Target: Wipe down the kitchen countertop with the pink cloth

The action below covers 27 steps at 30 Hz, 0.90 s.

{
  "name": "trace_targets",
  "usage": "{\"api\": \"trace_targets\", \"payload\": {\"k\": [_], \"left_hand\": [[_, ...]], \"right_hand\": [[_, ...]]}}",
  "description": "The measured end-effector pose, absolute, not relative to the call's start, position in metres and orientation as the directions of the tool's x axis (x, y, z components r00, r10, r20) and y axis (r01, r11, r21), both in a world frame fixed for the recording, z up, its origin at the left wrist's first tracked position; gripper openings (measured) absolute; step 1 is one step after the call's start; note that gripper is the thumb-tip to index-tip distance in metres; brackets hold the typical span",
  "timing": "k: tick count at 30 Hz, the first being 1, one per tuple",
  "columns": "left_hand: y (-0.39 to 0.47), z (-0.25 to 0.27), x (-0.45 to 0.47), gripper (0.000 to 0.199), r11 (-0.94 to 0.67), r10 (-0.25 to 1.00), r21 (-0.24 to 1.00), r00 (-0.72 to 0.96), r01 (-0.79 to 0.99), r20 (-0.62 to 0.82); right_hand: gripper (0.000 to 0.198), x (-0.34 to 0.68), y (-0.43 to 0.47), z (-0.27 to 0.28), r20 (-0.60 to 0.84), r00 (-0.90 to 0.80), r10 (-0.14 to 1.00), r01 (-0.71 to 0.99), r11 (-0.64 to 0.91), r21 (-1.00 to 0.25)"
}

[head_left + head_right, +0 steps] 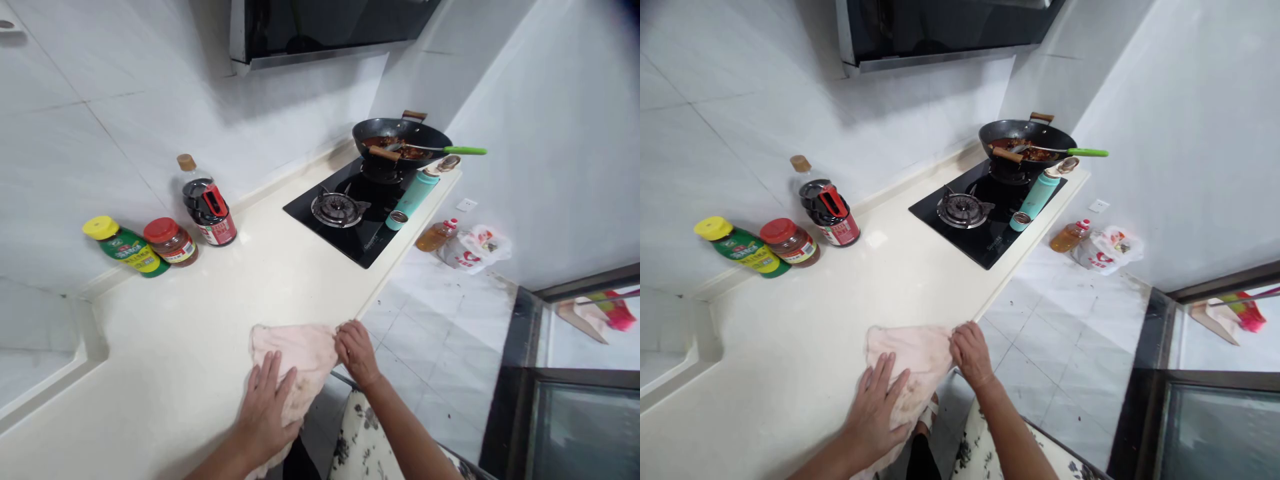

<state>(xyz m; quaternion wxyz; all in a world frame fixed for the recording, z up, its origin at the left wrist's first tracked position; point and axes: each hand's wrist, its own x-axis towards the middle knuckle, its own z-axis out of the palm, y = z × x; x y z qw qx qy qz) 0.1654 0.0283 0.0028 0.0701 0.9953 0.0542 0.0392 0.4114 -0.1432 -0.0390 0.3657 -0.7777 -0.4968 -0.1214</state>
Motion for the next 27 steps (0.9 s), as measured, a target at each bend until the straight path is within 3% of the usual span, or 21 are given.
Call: {"api": "trace_targets", "payload": {"k": [7,13,18,24,27], "left_hand": [[0.015,0.004,0.291,0.097,-0.925,0.081,0.357,0.986,0.129,-0.146],[0.011,0.005,0.303,0.092,-0.910,0.078,0.395,0.988,0.126,-0.136],[0.020,0.003,0.235,0.093,-0.941,0.076,0.326,0.995,0.092,-0.061],[0.046,-0.003,0.145,0.089,-0.984,0.056,0.175,0.992,0.035,0.116],[0.064,-0.002,0.111,0.082,-0.997,0.004,0.071,0.980,-0.010,0.201]], "right_hand": [[0.017,0.524,-0.159,-0.039,0.471,0.607,0.640,0.793,-0.521,-0.314],[0.016,0.507,-0.151,-0.039,0.468,0.654,0.594,0.752,-0.578,-0.318],[0.015,0.434,-0.143,-0.036,0.490,0.632,0.601,0.773,-0.539,-0.335],[0.021,0.317,-0.125,-0.039,0.507,0.624,0.595,0.776,-0.395,-0.492],[0.027,0.268,-0.120,-0.041,0.514,0.655,0.554,0.751,-0.401,-0.525]]}}
